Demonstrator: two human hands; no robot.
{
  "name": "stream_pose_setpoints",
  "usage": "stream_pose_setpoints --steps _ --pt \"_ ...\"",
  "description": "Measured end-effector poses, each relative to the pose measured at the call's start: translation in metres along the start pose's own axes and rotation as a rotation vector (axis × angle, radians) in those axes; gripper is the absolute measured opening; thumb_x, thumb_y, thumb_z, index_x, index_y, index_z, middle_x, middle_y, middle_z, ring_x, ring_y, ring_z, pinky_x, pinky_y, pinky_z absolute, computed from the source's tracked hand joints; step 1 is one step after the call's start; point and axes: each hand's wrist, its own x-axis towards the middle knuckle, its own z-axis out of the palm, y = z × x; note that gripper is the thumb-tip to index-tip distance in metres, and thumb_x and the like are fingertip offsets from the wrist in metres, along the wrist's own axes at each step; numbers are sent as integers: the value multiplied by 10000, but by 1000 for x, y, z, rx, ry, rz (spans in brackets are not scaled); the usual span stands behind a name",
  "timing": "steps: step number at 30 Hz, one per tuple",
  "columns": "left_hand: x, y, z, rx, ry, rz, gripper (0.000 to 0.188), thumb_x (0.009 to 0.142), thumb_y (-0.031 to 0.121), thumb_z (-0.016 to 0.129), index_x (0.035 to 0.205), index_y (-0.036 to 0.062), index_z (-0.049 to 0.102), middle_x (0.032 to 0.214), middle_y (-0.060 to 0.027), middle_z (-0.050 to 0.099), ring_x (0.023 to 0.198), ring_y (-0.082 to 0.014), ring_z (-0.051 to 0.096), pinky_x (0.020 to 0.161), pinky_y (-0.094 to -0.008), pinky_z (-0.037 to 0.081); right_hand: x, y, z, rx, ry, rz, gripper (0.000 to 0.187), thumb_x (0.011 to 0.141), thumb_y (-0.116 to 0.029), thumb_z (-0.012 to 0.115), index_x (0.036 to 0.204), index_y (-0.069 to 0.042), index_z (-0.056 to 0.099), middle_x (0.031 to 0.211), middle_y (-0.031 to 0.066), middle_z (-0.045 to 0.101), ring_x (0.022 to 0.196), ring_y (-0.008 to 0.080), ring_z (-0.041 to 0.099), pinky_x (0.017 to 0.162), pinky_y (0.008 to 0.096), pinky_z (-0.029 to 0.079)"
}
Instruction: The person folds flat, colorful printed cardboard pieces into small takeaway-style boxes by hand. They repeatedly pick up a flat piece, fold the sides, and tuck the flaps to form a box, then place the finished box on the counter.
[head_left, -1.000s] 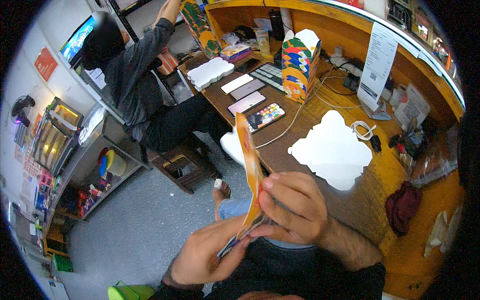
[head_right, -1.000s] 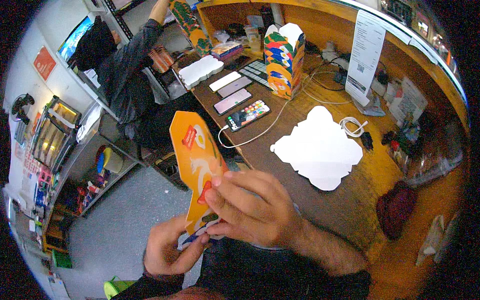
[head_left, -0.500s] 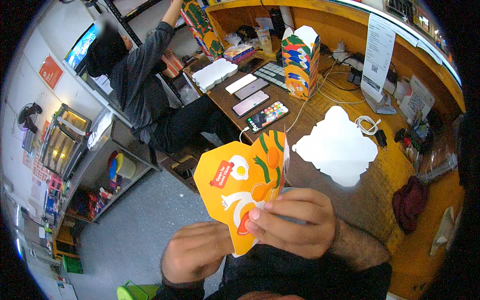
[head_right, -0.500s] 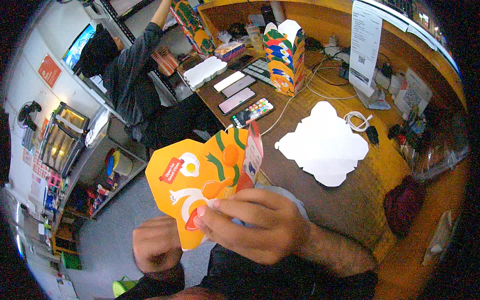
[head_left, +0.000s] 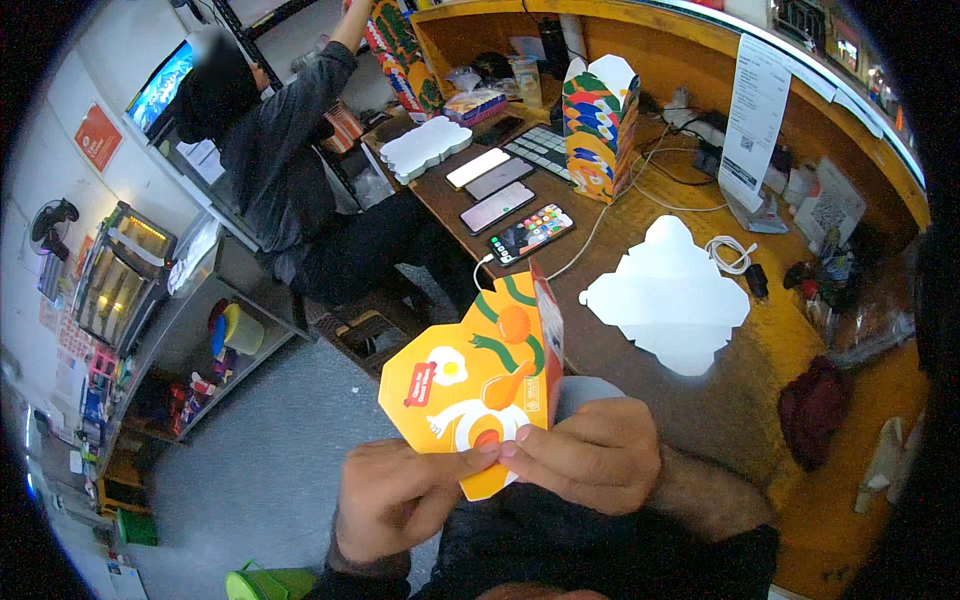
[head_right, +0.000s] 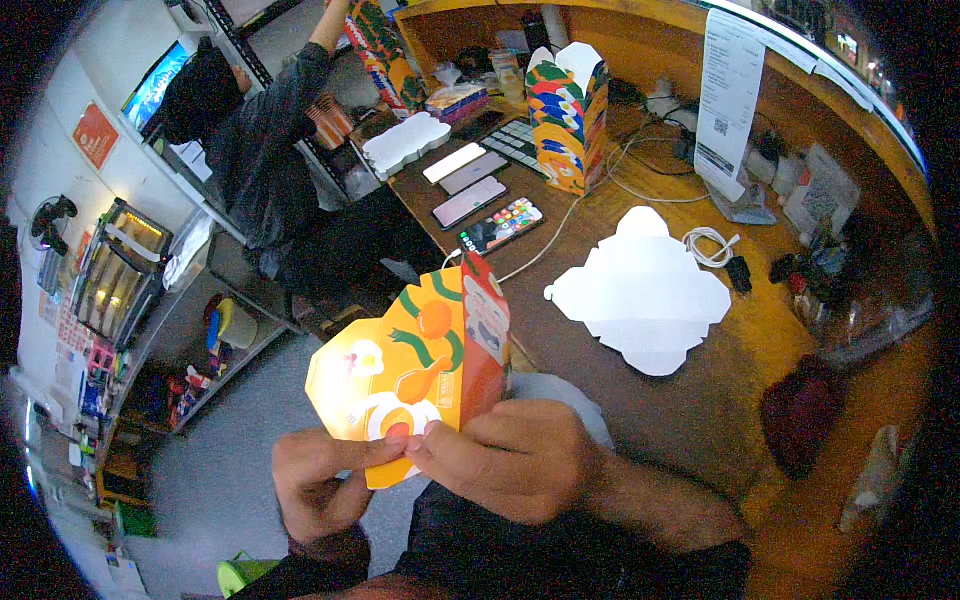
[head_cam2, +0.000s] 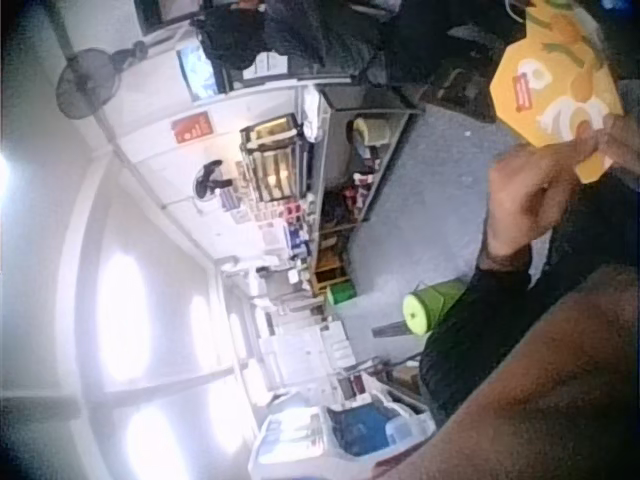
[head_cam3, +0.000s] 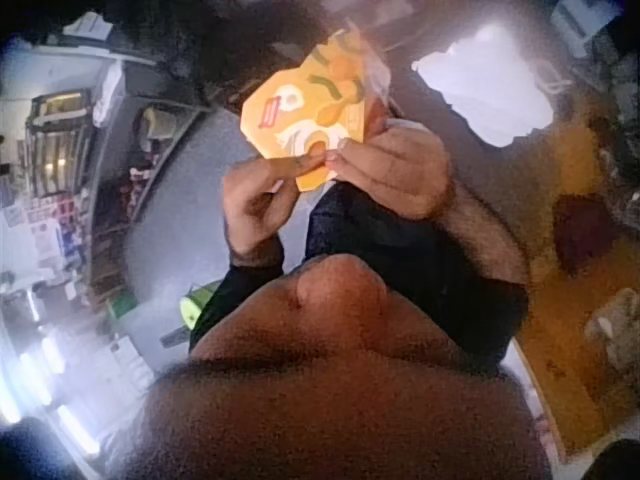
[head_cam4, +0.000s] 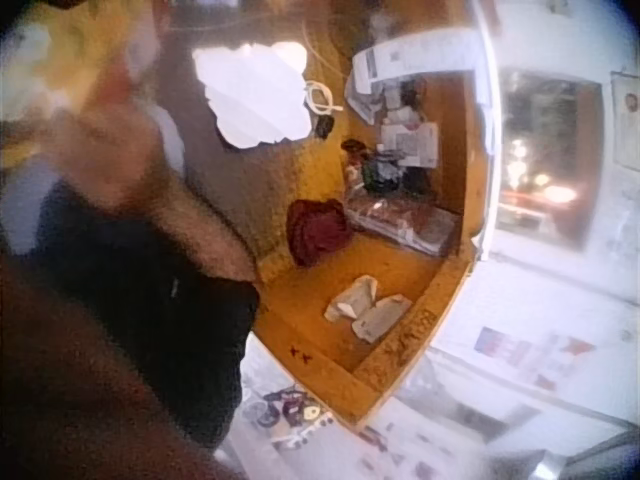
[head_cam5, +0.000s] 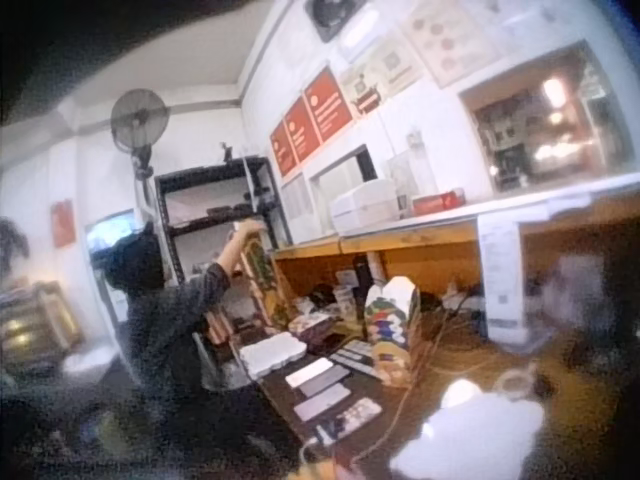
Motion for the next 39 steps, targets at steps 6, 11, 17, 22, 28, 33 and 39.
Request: stream_pose_setpoints --steps 6,11,17,22,28,33,39 --pt "-2 -16 15 -21 222 127 159 765 -7 872 881 99 847 952 -153 837 807 -269 820 766 -354 630 4 -5 9 172 95 218 363 852 -108 867 1210 -90 806 1246 84 717 770 149 698 615 298 567" --pt "-4 -14 25 96 332 239 175 784 19 928 901 118 843 949 -150 833 845 -286 827 790 -399 649 13 -9 7 474 111 466 354 875 -151 892 1216 -208 813 1311 116 679 763 167 703 661 317 596" --pt "-9 -29 32 -38 302 276 315 828 50 917 1130 117 856 1045 -148 829 930 -282 824 827 -368 649 15 0 -5 303 2 319 294 907 -165 895 1193 -219 854 1389 157 616 784 75 641 675 235 561" --pt "1 -12 20 134 244 290 129 850 70 911 958 69 840 1047 -185 831 957 -291 831 865 -401 650 16 -9 -2 268 81 359 364 856 -121 908 1202 -180 815 1357 146 651 715 138 721 618 297 591" --pt "-1 -24 17 -75 98 312 474 859 203 915 1287 99 741 1291 -182 765 1173 -292 762 999 -436 621 11 -9 -1 312 164 359 283 926 -81 858 1203 -105 806 1437 215 577 844 195 756 669 298 621" --pt "8 -48 69 -1196 385 194 1233 821 301 966 1700 130 119 1648 -215 409 1518 -365 470 1242 -544 421 15 1 7 441 186 518 233 969 -110 828 1198 -83 791 1491 271 506 1065 303 755 856 358 649" --pt "4 -56 68 -1341 213 -418 892 964 184 830 1646 13 283 1591 -194 515 1472 -322 538 1232 -500 436 11 10 15 487 88 690 185 892 -130 885 1026 -68 773 1455 231 540 1026 251 751 930 380 594"
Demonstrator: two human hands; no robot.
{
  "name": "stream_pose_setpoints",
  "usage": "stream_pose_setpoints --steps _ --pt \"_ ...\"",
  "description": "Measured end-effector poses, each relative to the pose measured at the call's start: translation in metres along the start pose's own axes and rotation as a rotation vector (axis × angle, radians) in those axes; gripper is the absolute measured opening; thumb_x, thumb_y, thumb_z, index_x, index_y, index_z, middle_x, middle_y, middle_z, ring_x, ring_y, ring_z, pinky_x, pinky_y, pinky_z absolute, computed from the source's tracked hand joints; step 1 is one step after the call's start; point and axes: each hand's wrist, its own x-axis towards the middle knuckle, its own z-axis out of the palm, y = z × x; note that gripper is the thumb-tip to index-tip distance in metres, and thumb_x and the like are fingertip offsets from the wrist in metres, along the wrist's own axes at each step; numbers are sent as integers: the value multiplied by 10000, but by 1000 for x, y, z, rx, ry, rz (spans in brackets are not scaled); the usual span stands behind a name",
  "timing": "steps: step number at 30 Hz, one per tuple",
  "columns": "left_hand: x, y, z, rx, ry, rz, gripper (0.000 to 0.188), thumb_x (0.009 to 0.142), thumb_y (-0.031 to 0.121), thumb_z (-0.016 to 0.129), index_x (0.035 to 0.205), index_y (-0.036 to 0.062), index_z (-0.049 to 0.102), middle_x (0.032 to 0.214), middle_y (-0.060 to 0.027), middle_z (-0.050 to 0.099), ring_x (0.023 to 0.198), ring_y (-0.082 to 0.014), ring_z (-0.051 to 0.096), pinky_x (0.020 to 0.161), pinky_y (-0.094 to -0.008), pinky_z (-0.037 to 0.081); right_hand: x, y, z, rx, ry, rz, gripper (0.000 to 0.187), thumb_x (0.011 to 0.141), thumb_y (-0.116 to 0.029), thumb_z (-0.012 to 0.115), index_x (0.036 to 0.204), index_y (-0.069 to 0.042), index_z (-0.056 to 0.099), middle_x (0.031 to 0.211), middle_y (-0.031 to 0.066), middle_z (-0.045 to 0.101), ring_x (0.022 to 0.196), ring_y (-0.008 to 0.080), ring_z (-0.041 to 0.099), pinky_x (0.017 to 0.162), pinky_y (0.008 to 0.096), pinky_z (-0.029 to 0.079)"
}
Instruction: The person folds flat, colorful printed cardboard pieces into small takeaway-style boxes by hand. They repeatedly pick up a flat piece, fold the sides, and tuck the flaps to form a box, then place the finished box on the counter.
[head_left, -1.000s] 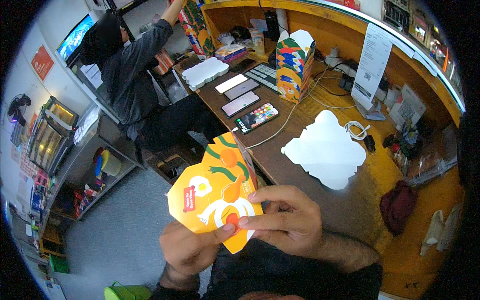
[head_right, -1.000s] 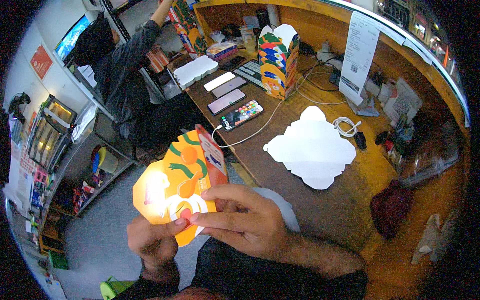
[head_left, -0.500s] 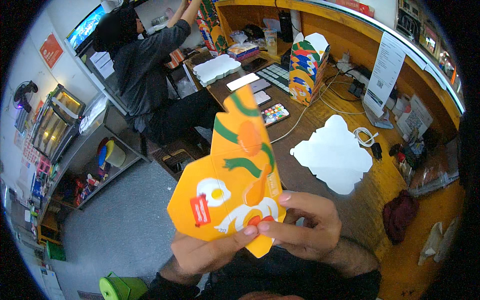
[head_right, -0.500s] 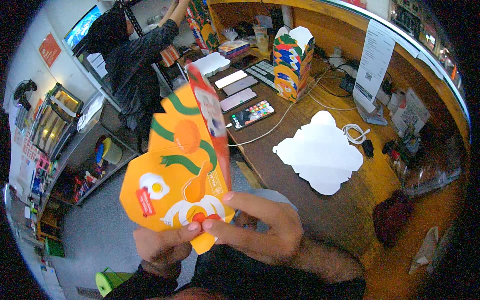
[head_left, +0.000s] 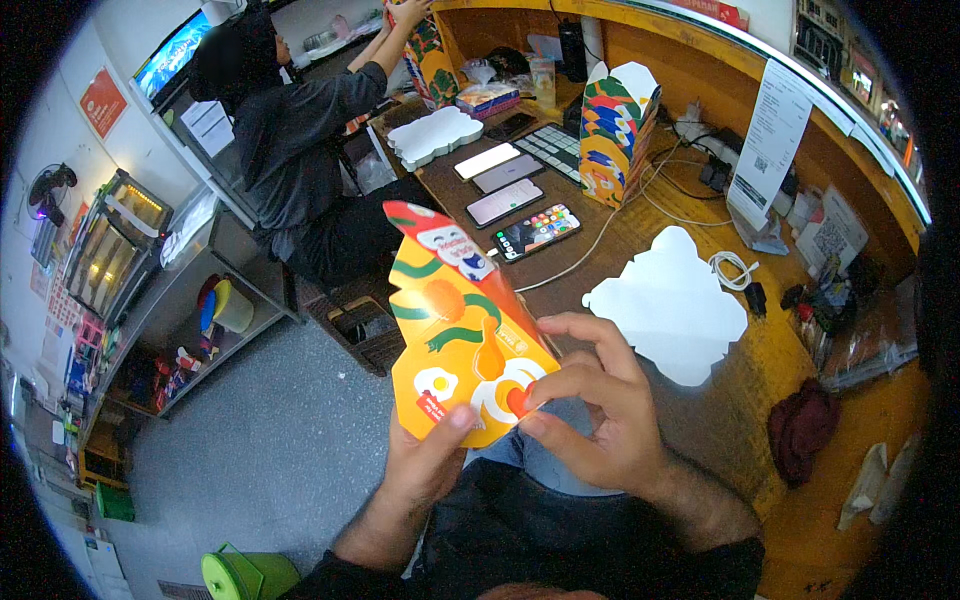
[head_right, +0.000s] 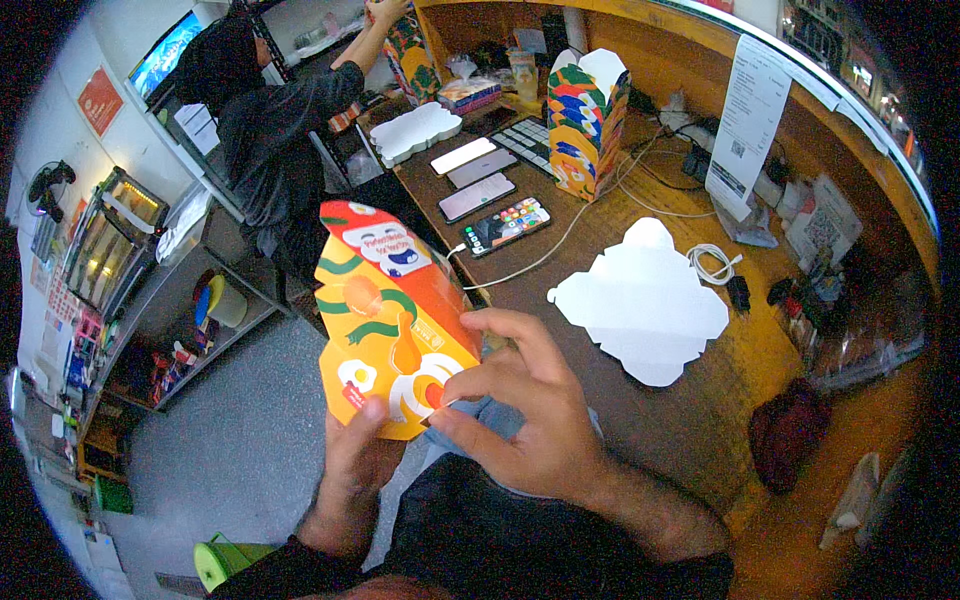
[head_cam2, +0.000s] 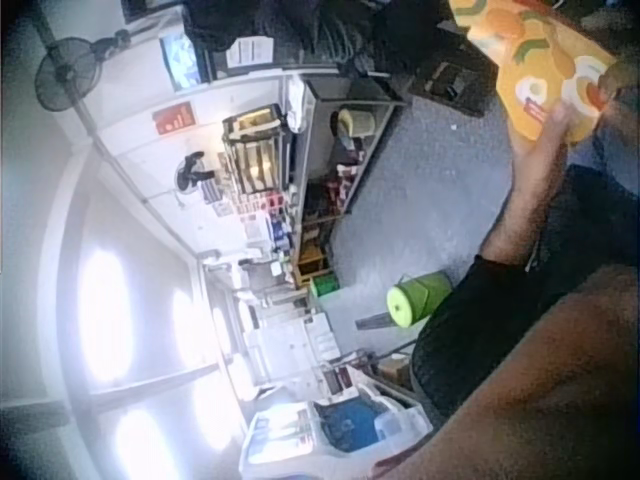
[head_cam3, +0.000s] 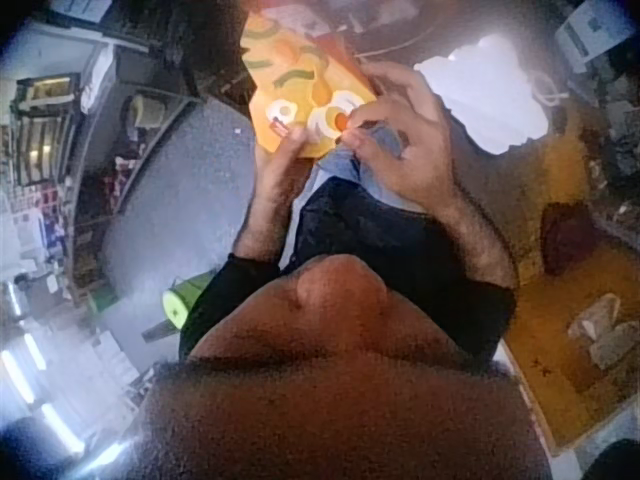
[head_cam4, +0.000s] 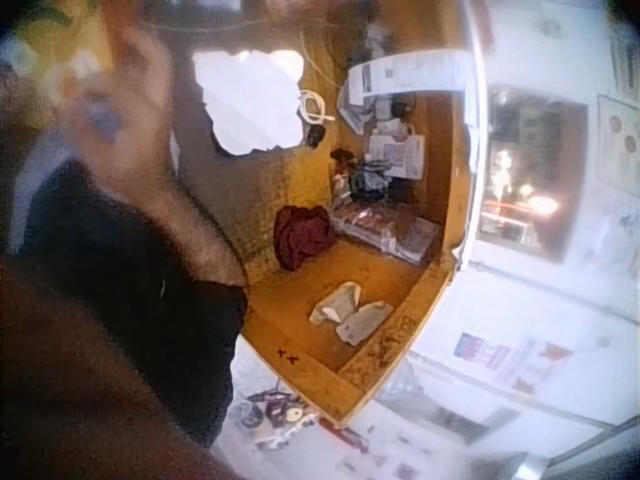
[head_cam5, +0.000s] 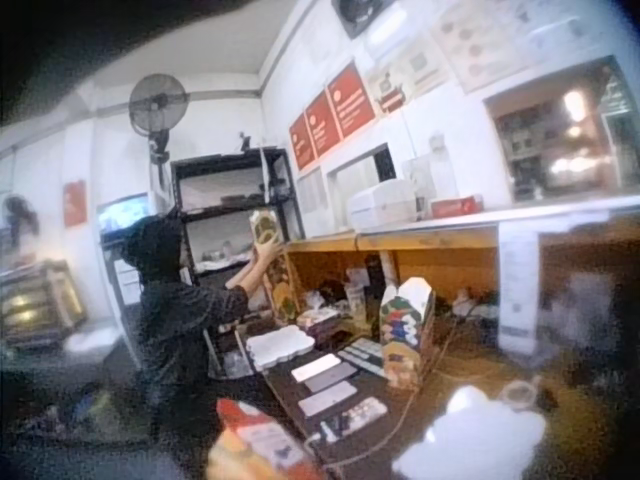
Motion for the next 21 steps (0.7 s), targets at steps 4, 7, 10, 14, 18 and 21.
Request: stream_pose_setpoints --steps 4,7,10,14,18,21 --pt "7 8 1 343 69 -42 585 992 101 776 1497 -8 500 1441 -174 654 1302 -292 676 1105 -459 551 2 2 1 -6 3 30 151 874 -93 877 964 -56 760 1422 226 553 1002 239 750 941 374 582" --pt "6 0 -2 318 124 -89 512 996 87 769 1444 -14 542 1384 -159 683 1254 -276 697 1084 -452 558 1 7 2 14 14 36 139 868 -77 869 915 -46 741 1407 231 555 972 221 751 943 370 576" --pt "1 -12 0 257 118 19 536 993 104 780 1455 -10 532 1357 -146 688 1236 -279 701 1089 -457 555 -2 9 -1 9 0 39 147 872 -63 859 903 -41 717 1394 236 549 940 206 754 928 371 578" --pt "-9 -26 -3 259 143 139 623 982 133 798 1500 0 478 1395 -151 654 1273 -308 672 1108 -498 538 -2 2 -2 21 -56 42 123 900 -30 823 967 -32 720 1441 221 488 985 174 716 991 351 533" --pt "-15 -31 -9 227 121 215 721 964 169 824 1540 7 421 1448 -157 608 1319 -326 634 1134 -538 512 0 -14 -3 16 -62 73 118 905 -31 819 963 -26 716 1418 223 490 1015 210 727 949 351 559" --pt "-18 -34 -11 243 75 276 655 967 140 818 1502 -4 470 1407 -156 637 1283 -306 654 1120 -509 522 -1 -19 -3 8 -54 77 113 911 -32 816 970 -22 720 1379 208 498 1030 229 724 946 359 567"
